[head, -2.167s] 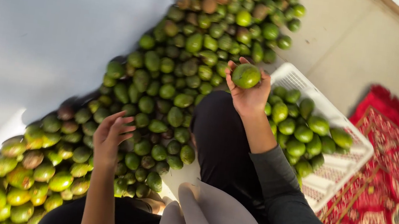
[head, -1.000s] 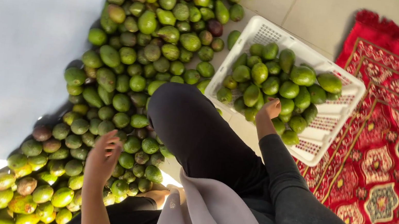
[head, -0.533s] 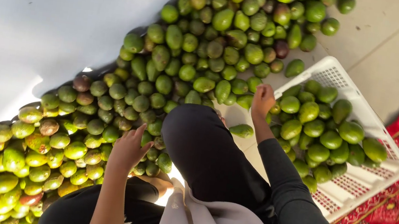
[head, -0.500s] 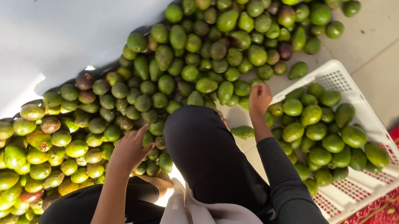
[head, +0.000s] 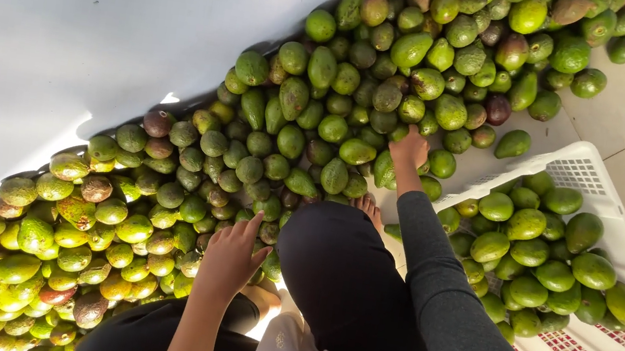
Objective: The person sits on the floor and sorts avocados from a large pile into a white plastic basket. They pick up individual avocados, inspect them by turning them over, and place them into the basket.
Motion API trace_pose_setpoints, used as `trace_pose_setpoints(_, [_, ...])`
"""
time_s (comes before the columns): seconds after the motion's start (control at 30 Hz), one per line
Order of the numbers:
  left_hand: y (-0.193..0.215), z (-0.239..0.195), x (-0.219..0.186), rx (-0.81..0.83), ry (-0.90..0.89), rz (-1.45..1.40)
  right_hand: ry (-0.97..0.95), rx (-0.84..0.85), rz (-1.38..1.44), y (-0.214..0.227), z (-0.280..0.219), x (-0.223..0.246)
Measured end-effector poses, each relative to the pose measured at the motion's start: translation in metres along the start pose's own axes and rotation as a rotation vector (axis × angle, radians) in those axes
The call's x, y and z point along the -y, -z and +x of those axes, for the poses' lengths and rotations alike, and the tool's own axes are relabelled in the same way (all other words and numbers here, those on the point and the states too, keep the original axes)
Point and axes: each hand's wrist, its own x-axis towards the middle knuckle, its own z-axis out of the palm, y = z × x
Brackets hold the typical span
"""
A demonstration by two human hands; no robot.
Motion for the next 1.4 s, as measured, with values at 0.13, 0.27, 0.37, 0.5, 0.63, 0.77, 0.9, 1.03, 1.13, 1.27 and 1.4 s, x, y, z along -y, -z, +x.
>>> trace_pose_setpoints(0.13, [0.001,-0.003,0.001,0.012,0.008,-0.018,-0.022,-0.011,-0.064,0.009,-0.003,0.009])
trace_pose_setpoints(0.27, [0.001,-0.005,0.0,-0.011,0.005,0.0,-0.019,-0.064,0.004,0.027,-0.02,0.007])
trace_pose_setpoints(0.37, [-0.002,-0.006,0.002,-0.037,0.008,0.009,0.008,-0.089,0.135,0.041,-0.038,0.003])
trace_pose_setpoints(0.5, [-0.013,-0.002,0.006,-0.076,-0.003,0.041,0.018,-0.087,0.395,0.072,-0.07,-0.013])
trace_pose_setpoints(0.63, [-0.014,0.004,0.008,-0.061,-0.015,0.049,0.065,-0.051,0.606,0.099,-0.09,-0.022])
trace_pose_setpoints(0.77, [0.006,0.006,0.005,-0.095,-0.075,-0.023,0.302,0.164,1.032,0.146,-0.103,-0.002])
trace_pose_setpoints(0.9, [0.027,0.008,0.009,-0.193,-0.088,-0.015,0.454,0.376,1.289,0.209,-0.121,0.041])
trace_pose_setpoints(1.03, [0.052,-0.002,0.002,-0.283,-0.147,-0.019,0.52,0.604,1.395,0.278,-0.187,0.086])
trace_pose_setpoints(1.13, [0.068,-0.014,-0.009,-0.459,-0.268,-0.134,0.607,0.718,1.56,0.293,-0.221,0.112])
trace_pose_setpoints(1.27, [0.085,-0.023,-0.022,-0.702,-0.438,-0.288,0.607,0.853,1.626,0.292,-0.273,0.134])
trace_pose_setpoints(1.4, [0.106,-0.037,-0.035,-0.9,-0.653,-0.688,0.658,0.908,1.54,0.277,-0.303,0.144])
